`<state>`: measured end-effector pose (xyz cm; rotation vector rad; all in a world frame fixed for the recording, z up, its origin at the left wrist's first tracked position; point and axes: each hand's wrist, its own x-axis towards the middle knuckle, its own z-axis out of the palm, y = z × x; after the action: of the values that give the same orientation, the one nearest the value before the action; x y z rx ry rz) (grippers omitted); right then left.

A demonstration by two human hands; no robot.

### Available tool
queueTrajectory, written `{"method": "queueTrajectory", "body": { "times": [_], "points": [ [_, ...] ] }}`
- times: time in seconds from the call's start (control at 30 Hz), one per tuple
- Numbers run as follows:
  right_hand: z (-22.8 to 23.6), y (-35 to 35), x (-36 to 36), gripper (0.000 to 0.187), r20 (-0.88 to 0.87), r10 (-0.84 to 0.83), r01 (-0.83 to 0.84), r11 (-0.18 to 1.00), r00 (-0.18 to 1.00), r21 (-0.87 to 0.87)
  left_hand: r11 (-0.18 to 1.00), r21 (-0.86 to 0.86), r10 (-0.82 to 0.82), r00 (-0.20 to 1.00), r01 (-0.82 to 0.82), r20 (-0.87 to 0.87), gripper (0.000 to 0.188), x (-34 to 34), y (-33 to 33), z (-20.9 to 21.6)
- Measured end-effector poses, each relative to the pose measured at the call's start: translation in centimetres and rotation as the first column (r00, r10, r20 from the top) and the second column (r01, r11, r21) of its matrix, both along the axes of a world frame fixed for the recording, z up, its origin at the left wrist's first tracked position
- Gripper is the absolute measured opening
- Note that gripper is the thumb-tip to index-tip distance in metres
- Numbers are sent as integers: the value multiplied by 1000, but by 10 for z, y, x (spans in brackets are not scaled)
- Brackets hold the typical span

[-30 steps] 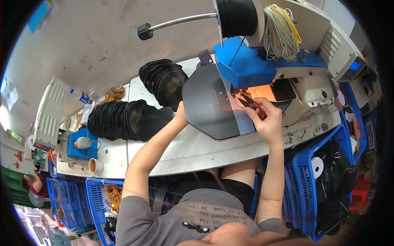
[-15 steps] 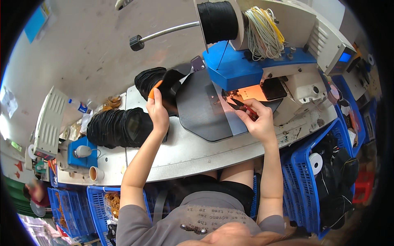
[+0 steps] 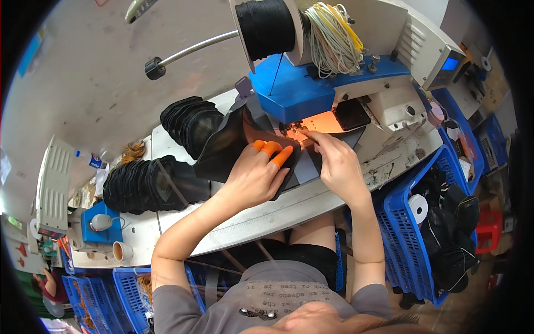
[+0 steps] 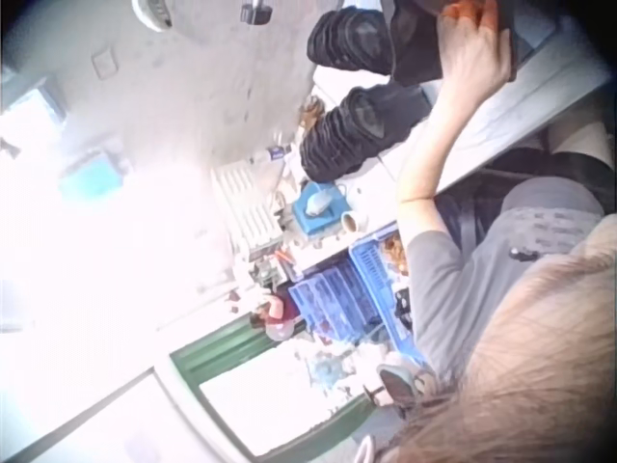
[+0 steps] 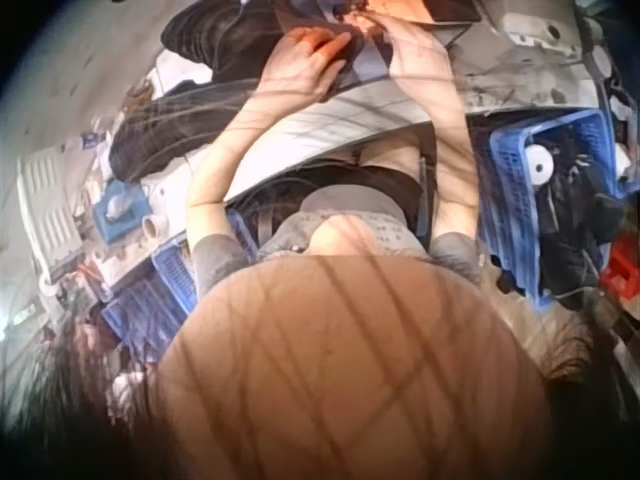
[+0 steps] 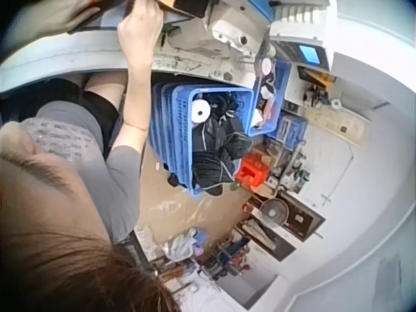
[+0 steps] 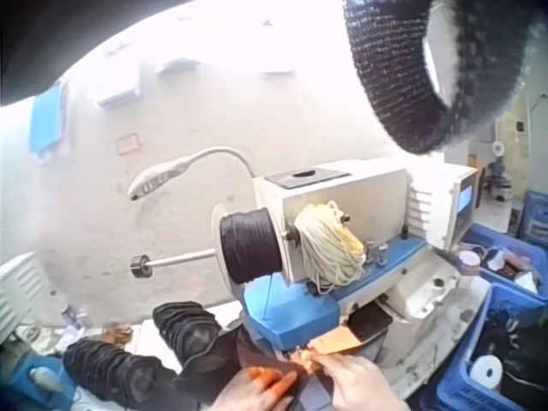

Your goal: The person uses a sewing machine to stitch the upper part of black boots. They guide the boot through the machine, pausing occasionally to adjust the fabric and trim threads. The person handles multiple boots from a stack on the table, feeding them into the machine one by one.

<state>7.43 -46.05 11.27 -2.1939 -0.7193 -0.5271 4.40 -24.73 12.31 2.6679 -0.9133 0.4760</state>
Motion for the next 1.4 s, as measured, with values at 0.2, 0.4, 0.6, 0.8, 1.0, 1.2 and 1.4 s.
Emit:
{"method": "queueTrajectory", "body": {
  "times": [0.2,0.4,0.6,0.8,1.0,1.2,1.4],
  "points": [
    [-4,9,8,19,-79,-57,51,996,995,-77,1000,21,-5,996,3,85,39,5,-1,-4],
    [-8,19,17,21,-109,-72,56,989,991,-138,998,58,33,997,-37,74,38,11,2,-3],
    [-12,30,22,20,-59,-149,140,979,987,-146,1000,2,26,999,-26,21,34,25,0,1],
    [-8,31,23,21,-67,-197,185,970,978,-161,1000,-20,11,1000,-11,-15,32,33,1,2],
    [-8,29,22,28,-96,-218,203,968,971,-145,999,13,-40,997,41,-63,31,42,10,7],
    [-13,24,24,25,-33,-173,170,982,984,-82,994,112,-24,998,17,60,32,40,12,12],
    [-13,6,17,18,41,-201,200,980,979,11,957,281,-71,997,73,-17,31,50,28,23]
  ]
}}
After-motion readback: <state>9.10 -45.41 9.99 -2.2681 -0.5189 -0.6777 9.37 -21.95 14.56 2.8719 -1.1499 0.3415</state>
